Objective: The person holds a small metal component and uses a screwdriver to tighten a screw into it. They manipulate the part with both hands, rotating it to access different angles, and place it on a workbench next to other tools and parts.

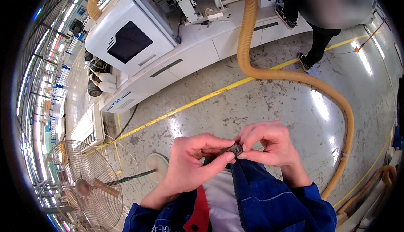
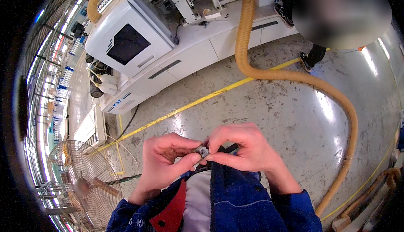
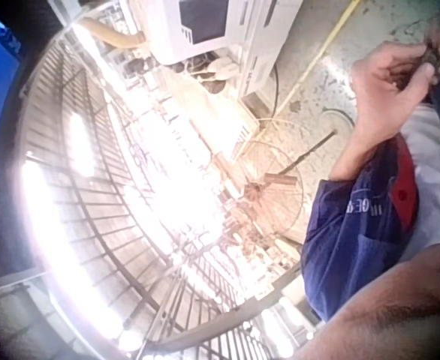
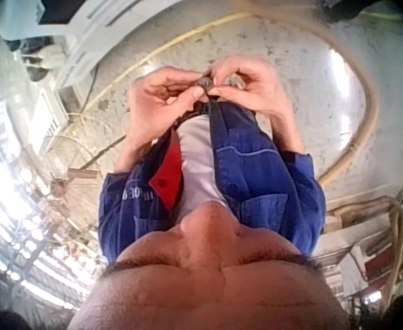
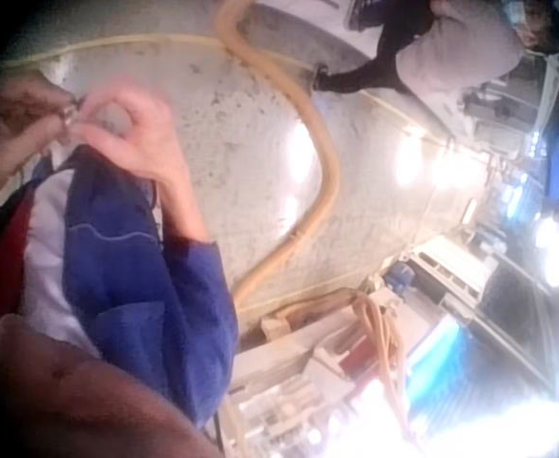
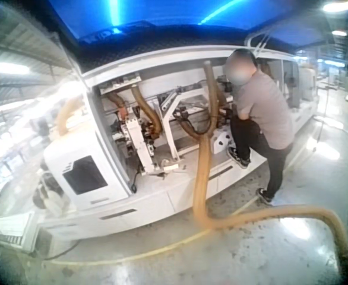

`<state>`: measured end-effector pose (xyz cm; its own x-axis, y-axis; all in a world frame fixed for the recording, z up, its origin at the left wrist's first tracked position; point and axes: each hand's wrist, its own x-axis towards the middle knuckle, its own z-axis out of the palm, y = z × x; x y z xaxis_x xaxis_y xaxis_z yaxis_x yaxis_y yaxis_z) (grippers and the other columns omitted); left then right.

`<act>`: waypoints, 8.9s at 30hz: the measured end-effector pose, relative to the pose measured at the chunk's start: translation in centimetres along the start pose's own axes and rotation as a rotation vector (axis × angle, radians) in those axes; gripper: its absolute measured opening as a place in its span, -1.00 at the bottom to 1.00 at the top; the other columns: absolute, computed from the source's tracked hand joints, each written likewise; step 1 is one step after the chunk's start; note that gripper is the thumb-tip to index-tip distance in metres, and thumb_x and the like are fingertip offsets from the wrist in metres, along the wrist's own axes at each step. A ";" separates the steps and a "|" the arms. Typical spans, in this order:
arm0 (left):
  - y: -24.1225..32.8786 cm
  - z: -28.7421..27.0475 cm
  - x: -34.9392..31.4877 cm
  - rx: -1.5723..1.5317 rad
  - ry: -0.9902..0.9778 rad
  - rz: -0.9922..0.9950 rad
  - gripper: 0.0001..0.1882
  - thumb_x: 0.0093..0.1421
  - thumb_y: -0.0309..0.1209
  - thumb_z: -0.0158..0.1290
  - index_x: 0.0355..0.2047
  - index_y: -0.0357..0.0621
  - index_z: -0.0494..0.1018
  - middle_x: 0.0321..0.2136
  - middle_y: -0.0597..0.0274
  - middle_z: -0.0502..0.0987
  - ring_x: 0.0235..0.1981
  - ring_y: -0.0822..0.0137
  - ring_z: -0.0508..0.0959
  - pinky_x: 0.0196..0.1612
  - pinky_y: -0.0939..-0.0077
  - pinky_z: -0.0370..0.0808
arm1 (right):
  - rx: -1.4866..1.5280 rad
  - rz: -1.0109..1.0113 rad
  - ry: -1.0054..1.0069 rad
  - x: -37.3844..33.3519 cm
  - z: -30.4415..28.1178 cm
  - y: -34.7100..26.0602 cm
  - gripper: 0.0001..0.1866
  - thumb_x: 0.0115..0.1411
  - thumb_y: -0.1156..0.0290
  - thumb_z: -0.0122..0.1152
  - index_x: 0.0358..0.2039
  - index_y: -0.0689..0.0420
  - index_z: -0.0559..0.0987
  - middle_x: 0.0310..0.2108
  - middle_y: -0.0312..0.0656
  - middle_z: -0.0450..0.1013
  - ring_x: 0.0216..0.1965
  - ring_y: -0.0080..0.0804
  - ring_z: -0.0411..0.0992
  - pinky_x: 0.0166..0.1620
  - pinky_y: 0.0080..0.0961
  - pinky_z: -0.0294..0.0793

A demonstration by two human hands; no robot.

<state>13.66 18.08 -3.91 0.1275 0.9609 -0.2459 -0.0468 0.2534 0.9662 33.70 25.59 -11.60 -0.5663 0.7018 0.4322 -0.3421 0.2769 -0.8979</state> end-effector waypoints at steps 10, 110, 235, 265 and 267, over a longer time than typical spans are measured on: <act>-0.4 -0.1 0.0 0.062 0.020 0.052 -0.77 0.17 -0.67 0.18 -0.14 -0.42 0.56 -0.32 0.12 0.65 -0.27 0.45 0.65 -0.19 0.61 0.60 | 0.000 0.011 0.067 -0.2 0.5 0.3 -0.80 0.01 0.54 0.45 -0.34 0.14 0.60 -0.35 -0.16 0.62 -0.31 -0.27 0.62 -0.25 -0.47 0.56; -1.5 0.7 0.4 0.326 0.221 0.139 -0.77 0.06 -0.60 0.30 -0.23 -0.34 0.62 -0.41 0.19 0.68 -0.45 0.60 0.59 -0.35 0.70 0.53 | 0.462 0.522 0.345 -0.3 2.8 -1.1 -0.97 0.10 0.69 0.20 -0.45 0.33 0.52 -0.32 -0.08 0.59 -0.33 -0.56 0.53 -0.22 -0.59 0.54; -0.9 1.9 0.6 0.108 0.128 0.141 -0.80 0.28 -0.63 0.04 -0.10 -0.45 0.50 -0.27 -0.05 0.63 -0.24 0.24 0.66 -0.10 0.41 0.59 | 0.638 0.361 0.261 -1.7 1.7 0.4 -0.84 0.22 0.61 0.24 -0.18 0.31 0.54 -0.25 -0.16 0.55 -0.22 -0.51 0.54 -0.13 -0.60 0.53; -1.8 -7.9 1.5 -0.217 0.295 0.346 -0.61 0.24 -0.74 0.01 0.09 -0.34 0.46 -0.12 0.11 0.58 -0.13 0.34 0.63 -0.04 0.55 0.54 | 0.330 0.400 0.202 8.4 8.9 1.7 -0.46 0.26 0.54 0.21 0.23 0.20 0.29 0.04 -0.17 0.42 0.04 -0.48 0.41 0.11 -0.47 0.43; -1.0 -9.5 2.2 -0.291 0.329 0.396 -0.58 0.24 -0.75 -0.01 0.12 -0.35 0.43 -0.06 0.11 0.55 -0.08 0.32 0.62 -0.01 0.55 0.52 | 0.319 0.368 0.136 9.8 10.7 3.1 -0.40 0.30 0.49 0.18 0.30 0.18 0.21 0.12 -0.19 0.34 0.14 -0.47 0.33 0.17 -0.44 0.38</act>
<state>4.53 21.01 -6.16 -0.2669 0.9610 0.0729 -0.3044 -0.1558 0.9397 19.05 26.25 -9.24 -0.5969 0.8002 0.0583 -0.3626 -0.2042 -0.9093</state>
